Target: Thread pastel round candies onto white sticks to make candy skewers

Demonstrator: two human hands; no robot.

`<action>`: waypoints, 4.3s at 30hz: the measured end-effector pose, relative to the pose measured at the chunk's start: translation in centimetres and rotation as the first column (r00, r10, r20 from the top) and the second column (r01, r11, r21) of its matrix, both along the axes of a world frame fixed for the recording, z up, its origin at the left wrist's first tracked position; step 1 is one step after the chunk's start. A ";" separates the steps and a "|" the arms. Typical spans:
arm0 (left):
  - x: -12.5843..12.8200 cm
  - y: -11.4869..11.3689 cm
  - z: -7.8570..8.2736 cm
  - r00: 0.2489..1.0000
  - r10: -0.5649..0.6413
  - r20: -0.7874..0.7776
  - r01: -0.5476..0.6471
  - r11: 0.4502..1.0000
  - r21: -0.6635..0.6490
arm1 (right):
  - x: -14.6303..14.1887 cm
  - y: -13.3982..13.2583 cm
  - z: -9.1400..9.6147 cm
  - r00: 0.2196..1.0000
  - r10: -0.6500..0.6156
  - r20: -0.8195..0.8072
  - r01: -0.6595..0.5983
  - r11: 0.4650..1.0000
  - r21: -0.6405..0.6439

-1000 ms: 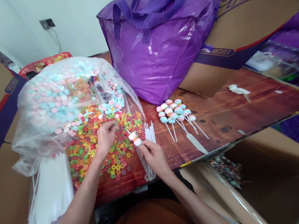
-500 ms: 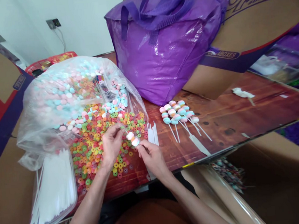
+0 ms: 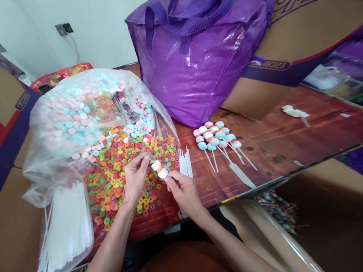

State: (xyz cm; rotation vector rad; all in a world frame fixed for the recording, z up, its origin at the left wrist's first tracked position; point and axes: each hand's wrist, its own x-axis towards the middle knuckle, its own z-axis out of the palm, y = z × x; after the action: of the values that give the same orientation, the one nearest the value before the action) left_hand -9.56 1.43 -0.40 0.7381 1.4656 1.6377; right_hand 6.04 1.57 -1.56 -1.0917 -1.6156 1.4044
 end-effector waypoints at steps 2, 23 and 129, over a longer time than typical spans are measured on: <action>0.0 -0.2 0.0 0.998 -0.016 0.056 0.016 1.000 -0.005 | 0.0 0.0 0.0 1.000 -0.007 0.003 0.007 1.000 -0.009; 2.9 -0.8 1.8 0.918 -0.178 0.353 0.222 0.971 -0.087 | -0.2 0.4 -0.3 0.993 -0.083 -0.081 0.083 0.997 -0.011; 1.4 -1.7 -2.2 0.872 0.142 -0.468 -0.115 0.990 0.086 | -1.0 -0.9 -0.9 0.999 -0.025 0.023 0.025 1.000 -0.001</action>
State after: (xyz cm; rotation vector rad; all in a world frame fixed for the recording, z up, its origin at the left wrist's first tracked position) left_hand -8.20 -0.22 -2.62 1.1571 1.8485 1.6760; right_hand 5.00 0.70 -2.45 -1.1289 -1.6116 1.3820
